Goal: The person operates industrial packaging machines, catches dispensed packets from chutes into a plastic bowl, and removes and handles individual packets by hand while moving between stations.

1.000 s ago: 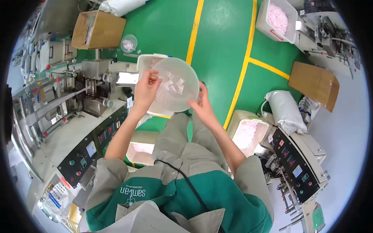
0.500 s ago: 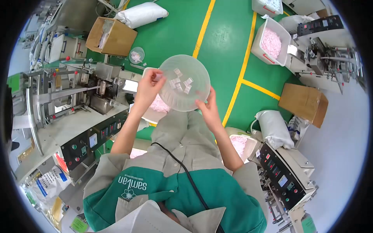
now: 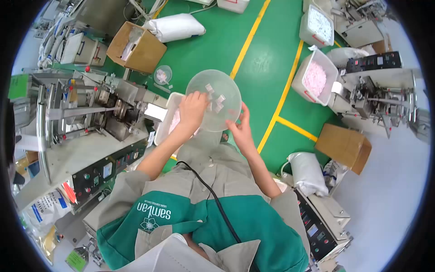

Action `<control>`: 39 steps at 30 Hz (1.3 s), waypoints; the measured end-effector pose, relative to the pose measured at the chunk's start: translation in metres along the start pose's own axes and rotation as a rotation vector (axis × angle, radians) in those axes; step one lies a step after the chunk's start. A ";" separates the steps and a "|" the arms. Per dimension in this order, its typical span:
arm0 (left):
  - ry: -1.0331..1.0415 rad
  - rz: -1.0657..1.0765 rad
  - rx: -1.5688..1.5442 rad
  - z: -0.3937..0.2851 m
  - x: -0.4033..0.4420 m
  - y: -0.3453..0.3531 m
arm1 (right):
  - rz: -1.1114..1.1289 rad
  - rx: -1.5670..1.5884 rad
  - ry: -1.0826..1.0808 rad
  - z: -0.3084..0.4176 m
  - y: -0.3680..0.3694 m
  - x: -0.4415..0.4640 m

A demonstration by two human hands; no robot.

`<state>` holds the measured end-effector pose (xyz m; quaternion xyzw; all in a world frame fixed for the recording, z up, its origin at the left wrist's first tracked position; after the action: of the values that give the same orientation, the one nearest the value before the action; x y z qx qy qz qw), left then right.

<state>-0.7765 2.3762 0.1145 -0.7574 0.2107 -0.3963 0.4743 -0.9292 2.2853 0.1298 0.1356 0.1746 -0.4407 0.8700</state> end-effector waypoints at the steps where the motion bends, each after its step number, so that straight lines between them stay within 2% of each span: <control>1: -0.008 -0.028 -0.005 0.005 0.011 0.009 | 0.005 -0.010 -0.017 0.005 0.006 0.013; 5: -0.058 -0.068 -0.097 0.032 0.058 0.047 | 0.020 -0.085 0.006 0.035 0.025 0.067; 7: -0.107 -0.067 -0.163 0.041 0.090 0.042 | 0.052 -0.131 0.000 0.050 0.033 0.093; 10: -0.469 -0.154 -0.638 0.066 0.130 0.011 | 0.100 -0.152 0.009 0.072 0.049 0.126; 13: -0.844 -0.077 -0.985 0.107 0.149 -0.006 | 0.174 -0.109 -0.006 0.076 0.059 0.156; 16: -1.096 -0.205 -1.474 0.151 0.140 -0.011 | 0.265 -0.065 0.030 0.090 0.079 0.172; 19: -1.051 -0.406 -1.873 0.172 0.127 -0.028 | 0.356 -0.067 0.048 0.103 0.098 0.180; 20: -1.020 -0.384 -1.990 0.177 0.120 -0.031 | 0.390 -0.079 0.046 0.106 0.102 0.182; 23: -1.264 -0.605 -1.908 0.171 0.104 -0.051 | 0.487 -0.151 0.013 0.113 0.113 0.191; 28: -1.208 -0.892 -2.058 0.167 0.057 -0.050 | 0.603 -0.283 -0.053 0.113 0.137 0.203; 33: -1.295 -1.121 -1.936 0.147 0.031 -0.079 | 0.738 -0.454 -0.066 0.105 0.167 0.204; 35: -1.328 -1.173 -1.830 0.146 0.013 -0.079 | 0.806 -0.414 -0.056 0.106 0.177 0.199; 36: -1.349 -1.193 -1.649 0.143 0.008 -0.083 | 0.837 -0.392 -0.049 0.107 0.182 0.195; 39: -1.285 -0.792 -0.645 0.137 0.005 -0.093 | 0.900 -0.379 -0.038 0.115 0.195 0.178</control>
<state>-0.6696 2.4910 0.1661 -0.9540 -0.2814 0.0570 0.0863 -0.6516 2.2242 0.1736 0.0290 0.1599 0.0164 0.9866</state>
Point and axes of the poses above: each hand's wrist, its own x-axis towards the middle knuckle, its own y-axis out of the palm, z = x × y, the point moved 5 cm from there along x, towards the middle knuckle, and after that the axes turned 15 degrees about -z, right-handed, at the moved point
